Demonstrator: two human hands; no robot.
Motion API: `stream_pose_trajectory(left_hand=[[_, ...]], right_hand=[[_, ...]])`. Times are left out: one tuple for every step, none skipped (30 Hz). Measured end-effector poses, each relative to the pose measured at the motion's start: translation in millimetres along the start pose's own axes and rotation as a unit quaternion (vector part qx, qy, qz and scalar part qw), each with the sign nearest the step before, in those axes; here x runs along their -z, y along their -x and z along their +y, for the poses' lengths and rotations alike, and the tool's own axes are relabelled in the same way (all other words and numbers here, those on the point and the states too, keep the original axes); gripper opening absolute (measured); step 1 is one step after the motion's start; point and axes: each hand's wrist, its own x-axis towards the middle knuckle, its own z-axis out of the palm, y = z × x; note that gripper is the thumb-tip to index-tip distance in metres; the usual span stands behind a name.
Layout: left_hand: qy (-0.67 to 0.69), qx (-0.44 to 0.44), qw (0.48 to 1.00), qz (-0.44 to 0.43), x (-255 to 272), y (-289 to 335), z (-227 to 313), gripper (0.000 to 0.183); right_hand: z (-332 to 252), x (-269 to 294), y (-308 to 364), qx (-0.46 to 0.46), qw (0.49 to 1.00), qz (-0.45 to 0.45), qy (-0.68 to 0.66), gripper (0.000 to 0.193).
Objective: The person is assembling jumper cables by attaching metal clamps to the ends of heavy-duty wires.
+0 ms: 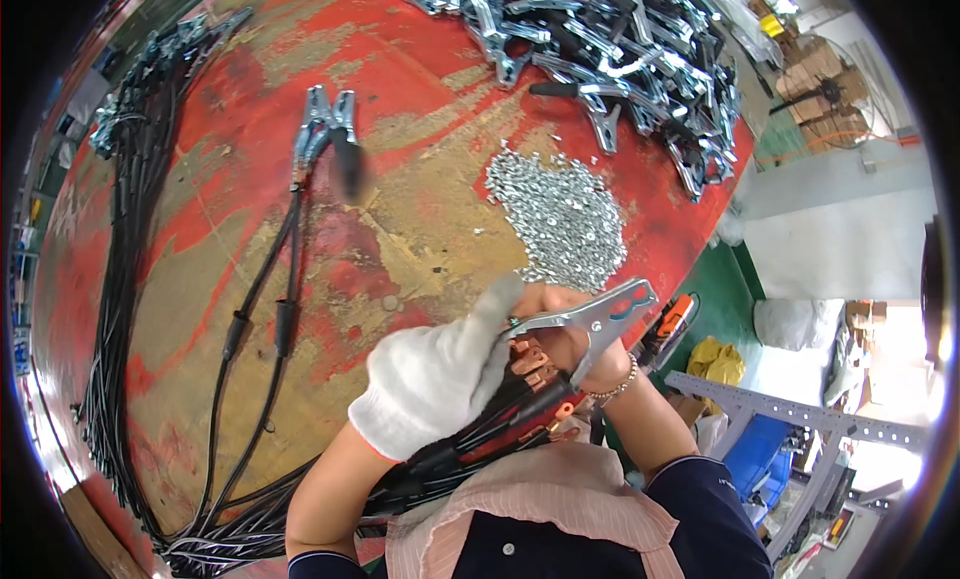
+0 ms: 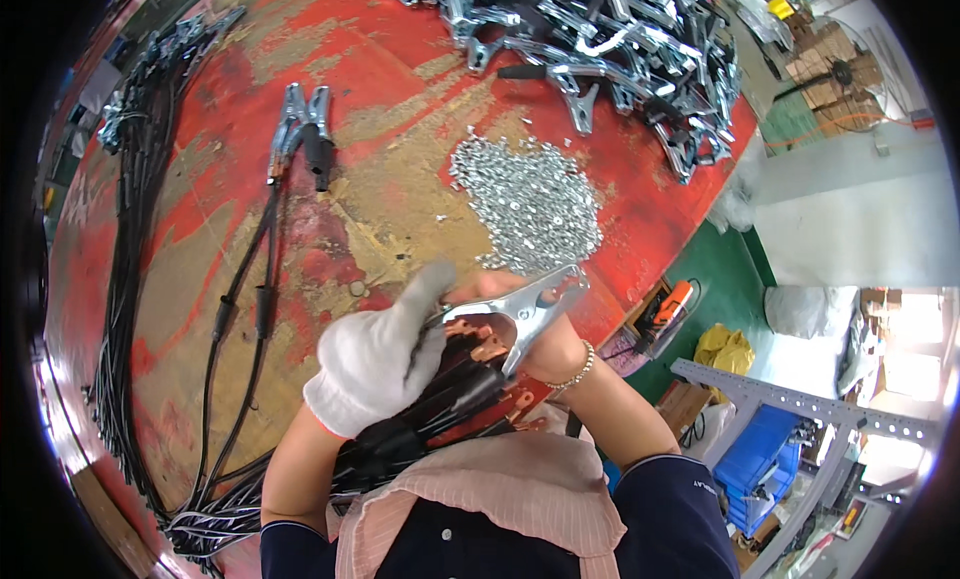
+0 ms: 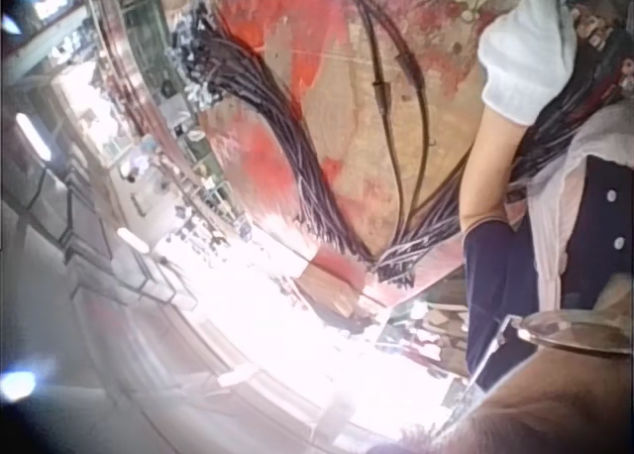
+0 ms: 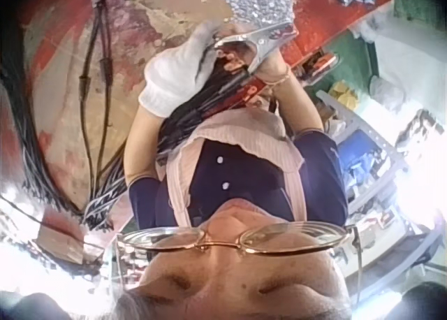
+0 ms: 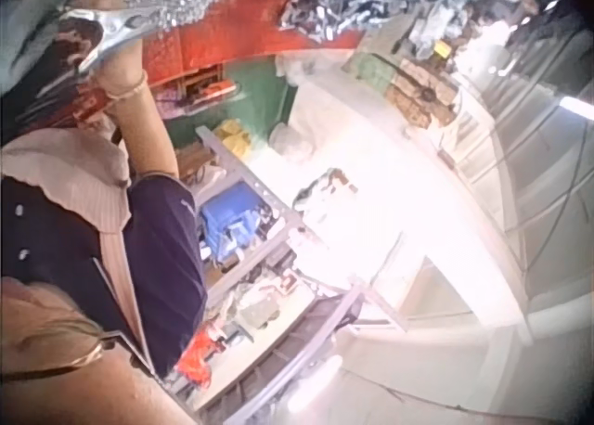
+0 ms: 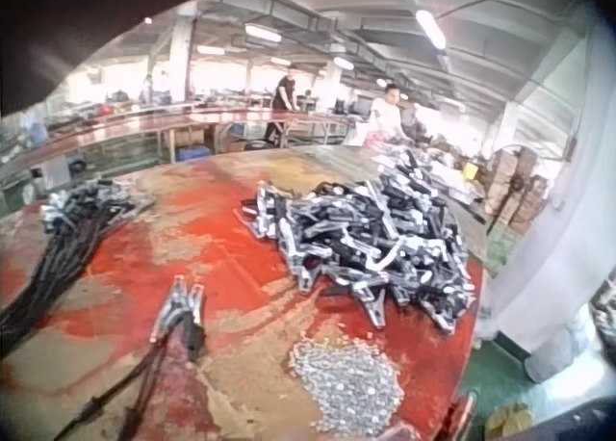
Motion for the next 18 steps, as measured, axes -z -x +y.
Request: stream_pose_trajectory(left_hand=[[-0.061,-0.044,0.997,0.019,-2.1,0.3,1.4,0.044],[-0.122,-0.088,0.988,0.039,-4.6,0.9,1.5,0.047],[-0.118,-0.098,0.986,0.066,-10.9,1.6,-5.2,0.051],[-0.092,-0.066,0.993,0.046,-7.5,-0.5,-6.8,0.046],[-0.022,0.006,0.998,0.053,-8.4,1.0,-7.7,0.043],[0.049,0.078,0.994,0.059,-10.1,1.7,-6.6,0.04],[0.252,0.202,0.946,0.031,1.1,-2.0,2.4,0.034],[0.392,0.252,0.884,0.03,-10.2,2.5,-17.2,0.033],[0.504,0.267,0.821,0.032,-5.9,1.5,-17.4,0.035],[0.607,0.28,0.743,0.034,-0.2,-0.9,-17.2,0.038],[0.57,0.316,0.758,0.025,1.0,-4.7,-21.3,0.041],[0.579,0.312,0.753,0.03,-0.5,-5.4,-25.9,0.041],[0.587,0.308,0.748,0.034,-4.0,-5.3,-31.5,0.041],[0.595,0.305,0.743,0.038,-6.7,-4.7,-34.6,0.041],[0.597,0.307,0.74,0.041,-7.4,-3.8,-35.0,0.043],[0.594,0.296,0.747,0.043,-8.1,-3.0,-35.1,0.043],[0.591,0.286,0.753,0.046,-8.8,-2.0,-34.8,0.043],[0.589,0.275,0.759,0.049,-9.1,-1.1,-34.5,0.043]], right_hand=[[-7.2,5.3,8.9,-0.051,0.998,-0.008,-0.02,0.022],[-12.3,6.1,14.2,-0.019,0.996,0.052,0.071,0.022],[-20.5,4.4,18.0,0.013,0.98,0.112,0.162,0.022],[-28.1,4.4,17.9,0.046,0.952,0.166,0.251,0.022],[-27.8,21.6,17.9,0.106,0.902,0.219,0.356,0.018],[-34.1,30.9,22.3,0.123,0.854,0.212,0.458,0.016],[-39.1,37.9,26.2,0.139,0.797,0.203,0.551,0.016],[-41.3,43.2,29.3,0.153,0.731,0.19,0.638,0.015],[-36.7,47.4,34.7,0.142,0.721,0.184,0.653,0.013],[-30.6,50.2,38.0,0.146,0.712,0.168,0.666,0.013],[-24.8,52.4,40.1,0.15,0.702,0.152,0.679,0.013],[-20.5,53.1,41.1,0.154,0.693,0.135,0.691,0.013],[-16.6,51.4,40.0,0.162,0.684,0.15,0.696,0.012],[-14.3,52.5,39.4,0.168,0.676,0.15,0.702,0.012],[-11.8,54.6,38.2,0.174,0.667,0.15,0.708,0.012],[-10.0,56.2,37.3,0.18,0.658,0.151,0.715,0.012],[-8.6,57.7,37.3,0.188,0.65,0.142,0.722,0.012],[-7.7,59.6,37.7,0.195,0.643,0.132,0.729,0.012]])
